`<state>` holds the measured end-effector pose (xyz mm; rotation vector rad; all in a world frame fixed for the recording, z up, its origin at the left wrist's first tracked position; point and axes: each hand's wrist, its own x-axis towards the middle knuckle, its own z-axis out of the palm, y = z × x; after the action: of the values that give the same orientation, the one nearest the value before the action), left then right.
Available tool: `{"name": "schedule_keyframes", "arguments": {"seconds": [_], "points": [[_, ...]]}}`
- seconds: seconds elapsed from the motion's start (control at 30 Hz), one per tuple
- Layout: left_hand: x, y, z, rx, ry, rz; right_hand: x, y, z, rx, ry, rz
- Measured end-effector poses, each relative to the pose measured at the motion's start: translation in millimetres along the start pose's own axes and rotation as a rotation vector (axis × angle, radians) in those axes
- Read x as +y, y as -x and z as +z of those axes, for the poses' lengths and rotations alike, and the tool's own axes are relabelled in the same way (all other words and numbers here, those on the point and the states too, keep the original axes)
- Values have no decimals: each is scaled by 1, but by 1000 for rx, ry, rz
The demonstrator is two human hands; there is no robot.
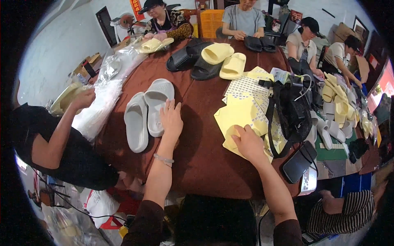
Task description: Inspecting and pairing foam sandals at a production table.
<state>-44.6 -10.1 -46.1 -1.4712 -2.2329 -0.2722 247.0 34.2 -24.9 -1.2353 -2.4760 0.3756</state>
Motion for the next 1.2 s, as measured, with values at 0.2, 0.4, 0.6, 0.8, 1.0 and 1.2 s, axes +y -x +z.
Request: {"name": "schedule_keyframes", "arguments": {"seconds": [0.2, 0.4, 0.6, 0.8, 1.0, 1.2], "points": [[1, -6, -37, 1, 168, -453, 11, 2, -1, 15, -12, 82], [-49, -18, 0, -504, 73, -597, 11, -6, 6, -25, -50, 33], [-88, -28, 39, -276, 50, -482, 13, -9, 22, 5, -85, 28], [6, -21, 0, 181, 375, 113, 14, 0, 13, 86, -122, -9], [106, 37, -37, -401, 405, 846, -10, 28, -56, 589, -317, -30], [99, 20, -35, -463, 595, 815, -25, 177, -94, 182, -827, -465]]}}
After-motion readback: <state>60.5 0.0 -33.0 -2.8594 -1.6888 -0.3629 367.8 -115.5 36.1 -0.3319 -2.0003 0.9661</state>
